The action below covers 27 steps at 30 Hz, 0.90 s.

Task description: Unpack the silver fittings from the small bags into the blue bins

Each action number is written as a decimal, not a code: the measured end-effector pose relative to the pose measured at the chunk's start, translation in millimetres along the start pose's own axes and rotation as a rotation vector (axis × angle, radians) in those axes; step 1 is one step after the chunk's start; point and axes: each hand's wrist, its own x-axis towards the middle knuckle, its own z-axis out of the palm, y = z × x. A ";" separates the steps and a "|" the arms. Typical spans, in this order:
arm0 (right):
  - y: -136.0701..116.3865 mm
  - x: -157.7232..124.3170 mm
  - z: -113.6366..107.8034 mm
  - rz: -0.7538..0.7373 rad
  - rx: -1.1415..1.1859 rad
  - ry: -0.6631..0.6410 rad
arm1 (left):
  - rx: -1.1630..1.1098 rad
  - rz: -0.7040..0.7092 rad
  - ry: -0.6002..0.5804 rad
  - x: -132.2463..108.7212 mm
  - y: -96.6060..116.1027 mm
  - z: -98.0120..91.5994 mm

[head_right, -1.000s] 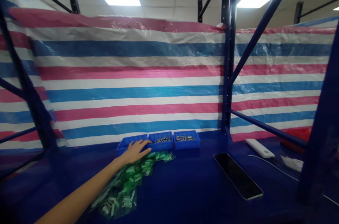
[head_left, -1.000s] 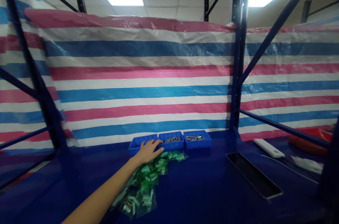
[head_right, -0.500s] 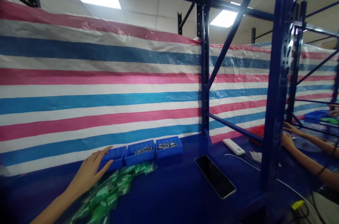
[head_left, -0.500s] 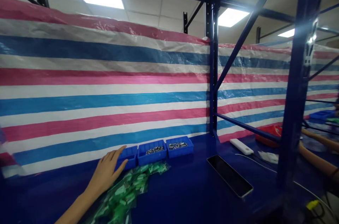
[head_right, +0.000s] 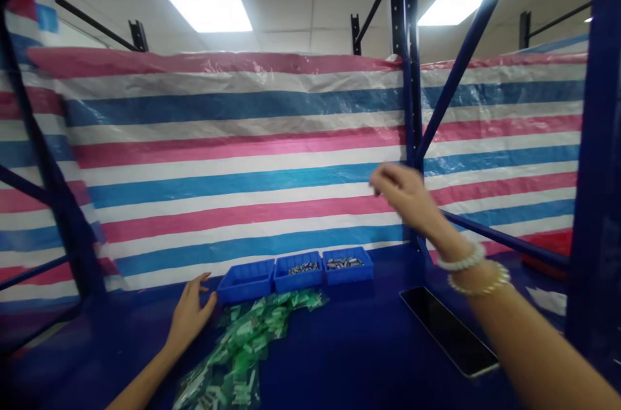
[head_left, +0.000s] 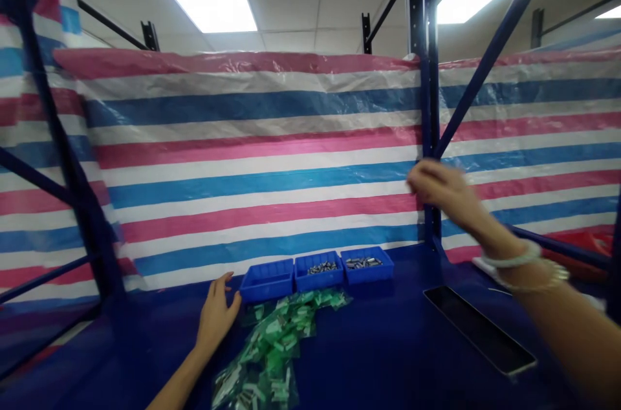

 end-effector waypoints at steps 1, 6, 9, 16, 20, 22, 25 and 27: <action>4.1 -1.4 16.3 0.009 -0.008 -0.085 | -0.008 -0.012 0.004 -1.4 -2.0 1.4; 34.2 -54.5 129.3 0.070 -0.052 -0.518 | -0.056 -0.042 0.005 -9.3 -9.1 5.1; 46.0 -94.5 175.1 0.099 -0.091 -0.588 | -0.081 -0.038 0.002 -10.5 -9.7 5.7; 47.8 -116.6 192.1 0.055 -0.129 -0.549 | -0.131 -0.045 0.046 -6.1 -3.7 0.5; 47.7 -116.0 198.6 -0.074 -0.125 -0.498 | -0.167 -0.052 0.039 -9.4 7.0 -1.5; 47.5 -116.1 204.1 -0.108 -0.155 -0.450 | -0.187 -0.045 0.014 -11.9 13.4 -0.2; 45.9 -114.2 211.2 -0.167 -0.123 -0.399 | -0.216 -0.031 -0.017 -14.1 20.6 2.2; 44.8 -111.2 213.3 -0.206 -0.052 -0.392 | -0.231 -0.026 -0.027 -14.4 24.7 1.9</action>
